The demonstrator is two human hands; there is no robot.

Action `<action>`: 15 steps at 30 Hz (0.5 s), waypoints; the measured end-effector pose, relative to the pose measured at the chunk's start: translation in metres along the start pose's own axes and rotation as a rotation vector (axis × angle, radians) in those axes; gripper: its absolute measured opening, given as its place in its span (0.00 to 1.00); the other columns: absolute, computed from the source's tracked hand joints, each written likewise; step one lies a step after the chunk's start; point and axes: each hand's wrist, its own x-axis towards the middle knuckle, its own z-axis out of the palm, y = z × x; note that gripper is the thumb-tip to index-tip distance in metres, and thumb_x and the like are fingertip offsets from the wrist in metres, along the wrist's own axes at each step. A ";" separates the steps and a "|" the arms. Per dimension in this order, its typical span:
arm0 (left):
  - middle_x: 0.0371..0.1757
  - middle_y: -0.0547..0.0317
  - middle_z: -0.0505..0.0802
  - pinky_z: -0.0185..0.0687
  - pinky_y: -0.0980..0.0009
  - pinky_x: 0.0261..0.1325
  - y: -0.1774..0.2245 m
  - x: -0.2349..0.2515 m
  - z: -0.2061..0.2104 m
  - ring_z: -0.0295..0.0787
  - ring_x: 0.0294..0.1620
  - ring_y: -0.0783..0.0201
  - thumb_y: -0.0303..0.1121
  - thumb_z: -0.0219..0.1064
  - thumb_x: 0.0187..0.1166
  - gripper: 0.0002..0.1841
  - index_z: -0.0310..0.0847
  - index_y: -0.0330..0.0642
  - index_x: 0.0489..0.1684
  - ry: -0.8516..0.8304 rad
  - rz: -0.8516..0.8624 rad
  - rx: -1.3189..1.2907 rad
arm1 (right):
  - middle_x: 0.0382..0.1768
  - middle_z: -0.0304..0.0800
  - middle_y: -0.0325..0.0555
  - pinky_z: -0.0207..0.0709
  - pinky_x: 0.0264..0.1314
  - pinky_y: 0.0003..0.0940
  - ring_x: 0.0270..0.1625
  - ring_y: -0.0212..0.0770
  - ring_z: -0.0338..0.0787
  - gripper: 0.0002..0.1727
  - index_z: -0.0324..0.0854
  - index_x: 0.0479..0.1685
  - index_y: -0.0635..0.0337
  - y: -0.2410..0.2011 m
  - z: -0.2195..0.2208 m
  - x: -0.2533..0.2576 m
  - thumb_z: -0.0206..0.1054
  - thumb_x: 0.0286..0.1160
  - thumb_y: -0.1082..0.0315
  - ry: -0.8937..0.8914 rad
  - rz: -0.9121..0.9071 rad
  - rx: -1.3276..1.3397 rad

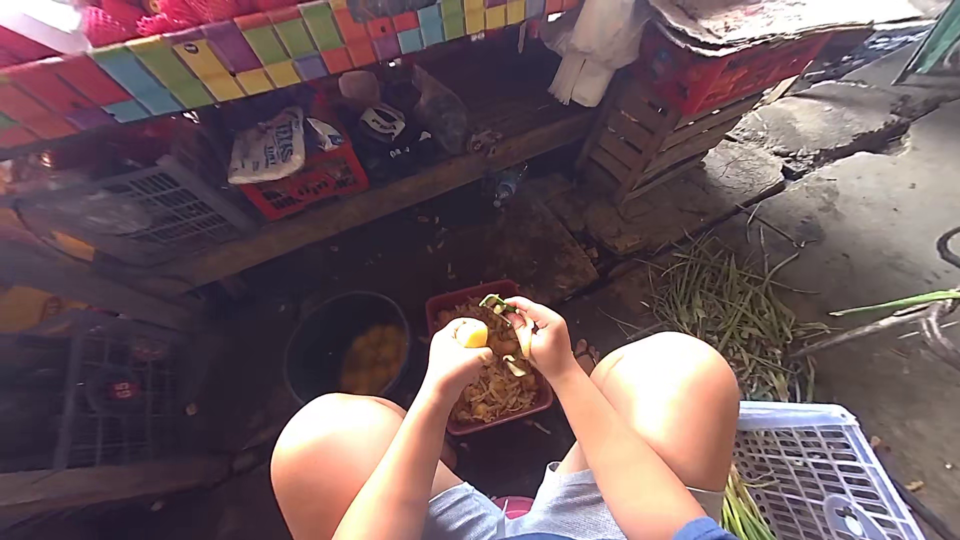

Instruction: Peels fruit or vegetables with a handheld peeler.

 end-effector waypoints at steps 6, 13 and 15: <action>0.43 0.55 0.92 0.85 0.60 0.51 0.003 0.001 0.006 0.89 0.45 0.64 0.22 0.77 0.53 0.22 0.86 0.39 0.51 0.074 0.019 0.274 | 0.39 0.95 0.52 0.87 0.52 0.44 0.43 0.46 0.95 0.14 0.93 0.55 0.61 -0.012 0.004 -0.009 0.64 0.81 0.70 -0.035 -0.058 -0.076; 0.50 0.49 0.93 0.82 0.55 0.62 0.011 0.002 0.007 0.90 0.54 0.58 0.25 0.78 0.60 0.20 0.88 0.36 0.54 0.091 0.033 0.414 | 0.40 0.95 0.52 0.88 0.52 0.40 0.43 0.43 0.95 0.14 0.92 0.56 0.62 -0.023 0.009 -0.012 0.64 0.80 0.71 -0.002 -0.117 -0.045; 0.47 0.51 0.93 0.83 0.56 0.59 0.006 0.001 0.008 0.89 0.51 0.60 0.24 0.77 0.57 0.19 0.88 0.36 0.50 0.100 0.037 0.401 | 0.39 0.96 0.52 0.89 0.50 0.42 0.42 0.45 0.96 0.13 0.93 0.54 0.61 -0.020 0.010 -0.014 0.64 0.80 0.71 0.021 -0.146 -0.110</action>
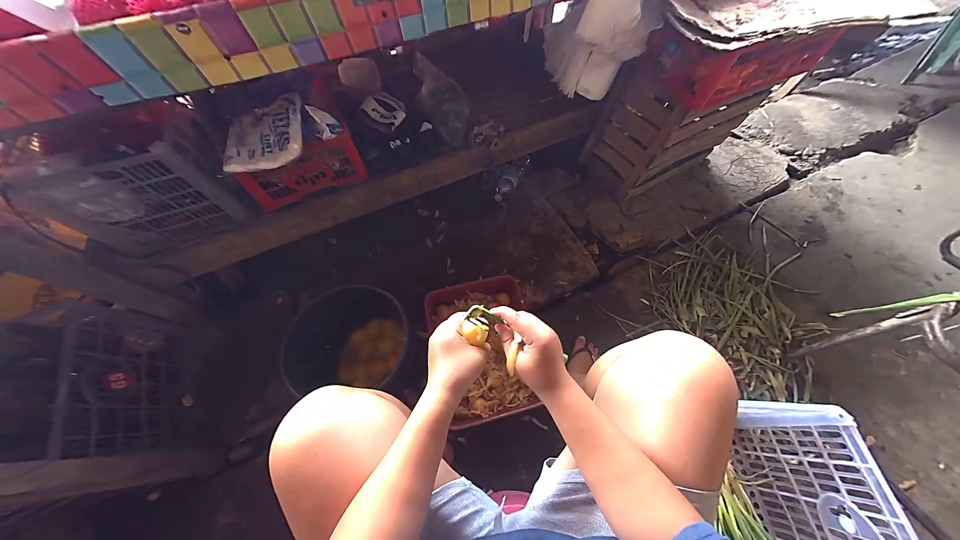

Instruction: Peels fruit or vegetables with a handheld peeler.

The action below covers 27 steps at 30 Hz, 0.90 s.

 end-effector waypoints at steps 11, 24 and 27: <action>0.51 0.42 0.93 0.83 0.54 0.63 0.000 -0.014 0.010 0.91 0.55 0.51 0.23 0.76 0.59 0.20 0.89 0.32 0.54 0.043 0.213 0.090 | 0.55 0.95 0.54 0.81 0.65 0.55 0.60 0.53 0.93 0.18 0.89 0.66 0.54 0.010 -0.008 0.018 0.57 0.87 0.66 -0.229 0.449 -0.142; 0.45 0.39 0.95 0.87 0.49 0.55 -0.010 -0.006 0.007 0.94 0.49 0.45 0.22 0.76 0.59 0.15 0.91 0.30 0.46 0.296 0.341 0.235 | 0.51 0.96 0.55 0.84 0.61 0.52 0.54 0.51 0.95 0.17 0.90 0.63 0.58 0.013 -0.011 0.011 0.59 0.85 0.67 -0.163 0.349 -0.084; 0.47 0.39 0.94 0.86 0.48 0.58 -0.010 -0.001 0.007 0.93 0.52 0.44 0.23 0.76 0.61 0.16 0.90 0.30 0.48 0.276 0.293 0.252 | 0.42 0.96 0.54 0.88 0.53 0.45 0.45 0.47 0.96 0.14 0.92 0.56 0.64 0.006 -0.001 0.005 0.64 0.80 0.71 0.024 0.148 0.043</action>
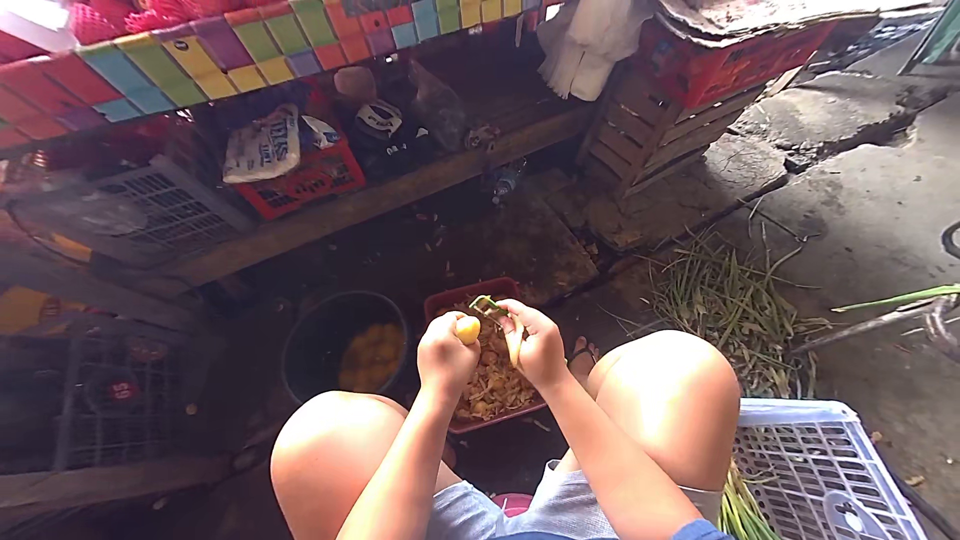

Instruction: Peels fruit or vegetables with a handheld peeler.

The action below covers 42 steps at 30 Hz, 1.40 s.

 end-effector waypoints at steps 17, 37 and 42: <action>0.45 0.44 0.94 0.84 0.54 0.58 0.009 -0.001 -0.004 0.91 0.50 0.53 0.26 0.78 0.58 0.18 0.89 0.31 0.48 -0.095 -0.120 -0.187 | 0.39 0.96 0.54 0.89 0.47 0.47 0.41 0.49 0.96 0.13 0.93 0.54 0.62 0.001 0.006 -0.006 0.64 0.80 0.71 0.029 -0.066 -0.099; 0.32 0.70 0.83 0.80 0.78 0.30 -0.005 -0.002 -0.001 0.81 0.28 0.76 0.23 0.69 0.43 0.24 0.72 0.43 0.44 -0.416 -0.330 -1.165 | 0.42 0.96 0.53 0.88 0.53 0.48 0.45 0.46 0.95 0.14 0.92 0.56 0.62 0.007 -0.003 0.004 0.65 0.80 0.70 0.010 -0.068 0.057; 0.29 0.70 0.83 0.79 0.81 0.29 -0.006 0.001 -0.003 0.80 0.24 0.77 0.21 0.63 0.50 0.20 0.70 0.43 0.45 -0.418 -0.386 -1.243 | 0.43 0.95 0.52 0.86 0.55 0.29 0.44 0.34 0.93 0.13 0.90 0.54 0.69 -0.005 -0.002 -0.002 0.65 0.80 0.70 0.073 -0.182 0.199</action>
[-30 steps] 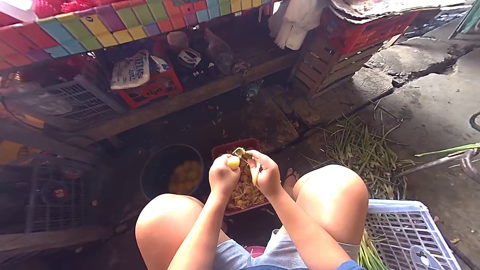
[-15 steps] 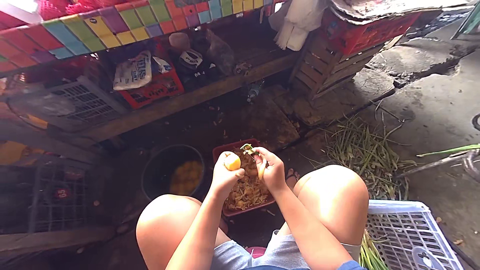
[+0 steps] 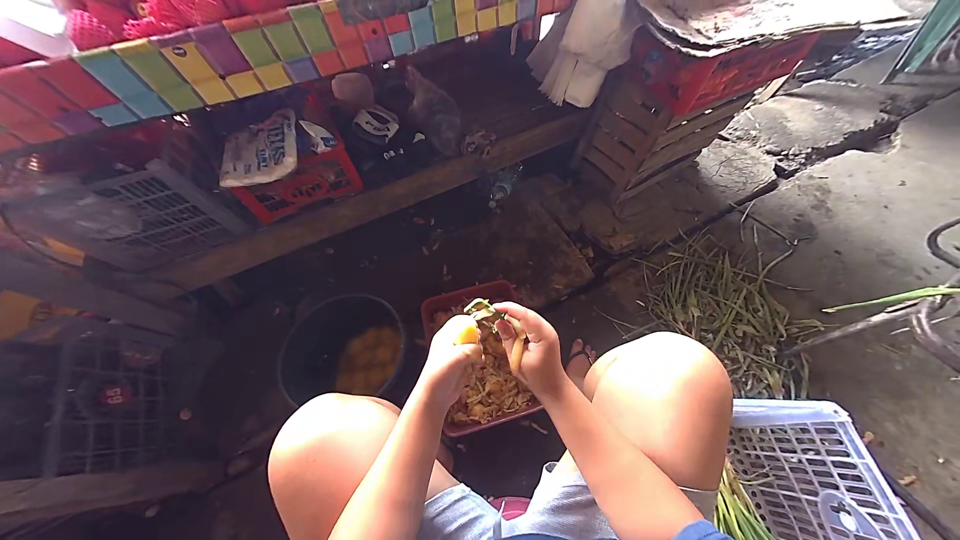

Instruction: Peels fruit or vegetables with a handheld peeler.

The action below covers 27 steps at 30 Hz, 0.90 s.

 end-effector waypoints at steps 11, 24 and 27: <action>0.29 0.74 0.84 0.78 0.80 0.29 -0.002 -0.002 -0.008 0.81 0.25 0.78 0.32 0.84 0.43 0.27 0.72 0.52 0.41 -0.215 0.142 -0.078 | 0.39 0.93 0.46 0.83 0.41 0.19 0.32 0.22 0.86 0.12 0.87 0.55 0.70 0.007 -0.002 0.004 0.65 0.80 0.72 0.057 0.088 0.075; 0.30 0.67 0.87 0.79 0.78 0.24 0.012 -0.009 0.011 0.83 0.24 0.76 0.21 0.69 0.42 0.21 0.80 0.39 0.41 0.170 0.017 0.411 | 0.40 0.96 0.53 0.89 0.44 0.49 0.41 0.50 0.96 0.13 0.93 0.53 0.60 0.004 -0.015 0.005 0.65 0.79 0.72 -0.054 0.041 -0.379; 0.35 0.60 0.87 0.80 0.74 0.29 0.012 -0.001 0.008 0.83 0.28 0.71 0.20 0.72 0.50 0.21 0.82 0.37 0.48 0.246 -0.032 0.544 | 0.42 0.96 0.52 0.90 0.49 0.42 0.43 0.44 0.96 0.12 0.91 0.53 0.63 -0.002 -0.009 0.003 0.66 0.80 0.70 -0.011 0.010 -0.242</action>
